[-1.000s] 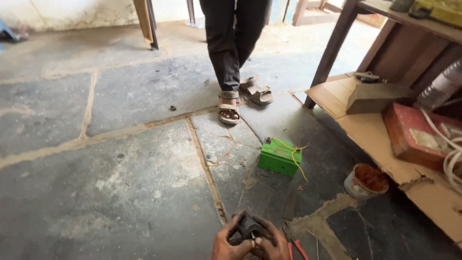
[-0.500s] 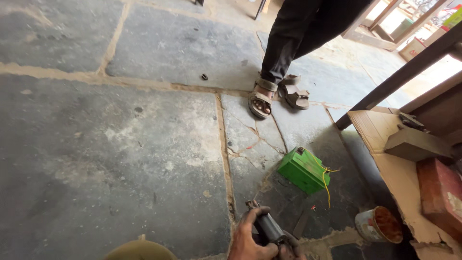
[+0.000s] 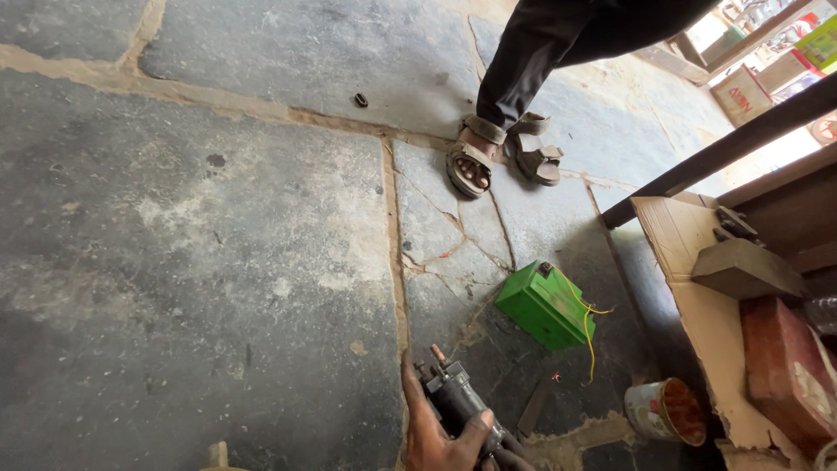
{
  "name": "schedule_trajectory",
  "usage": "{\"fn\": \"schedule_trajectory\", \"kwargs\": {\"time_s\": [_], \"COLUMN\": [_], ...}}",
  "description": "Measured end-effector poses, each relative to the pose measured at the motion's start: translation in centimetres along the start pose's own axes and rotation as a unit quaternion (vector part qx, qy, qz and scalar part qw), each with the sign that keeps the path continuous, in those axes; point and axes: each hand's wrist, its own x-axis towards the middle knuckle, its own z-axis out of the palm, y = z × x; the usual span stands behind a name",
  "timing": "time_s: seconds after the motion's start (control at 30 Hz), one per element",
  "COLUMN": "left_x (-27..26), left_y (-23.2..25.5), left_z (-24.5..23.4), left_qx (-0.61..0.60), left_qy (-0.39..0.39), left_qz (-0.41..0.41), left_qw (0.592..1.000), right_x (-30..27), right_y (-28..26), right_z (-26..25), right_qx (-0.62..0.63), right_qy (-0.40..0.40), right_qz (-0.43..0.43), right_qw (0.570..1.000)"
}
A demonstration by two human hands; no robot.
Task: The person sits on the floor and works on a small cylindrical motor. They use pliers to manipulate a spring and other small components on the motor's shaft. A green battery and a paint can are visible nearby on the floor.
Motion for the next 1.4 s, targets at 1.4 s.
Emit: {"fn": "schedule_trajectory", "kwargs": {"time_s": [1.4], "left_x": [-3.0], "left_y": [-2.7], "left_z": [4.0], "left_qx": [-0.036], "left_qy": [0.063], "left_qz": [0.056], "left_qw": [0.996], "right_x": [1.6], "right_y": [-26.4], "right_z": [1.7], "right_qx": [0.249], "right_qy": [0.05], "right_qz": [0.286], "right_qw": [0.924]}}
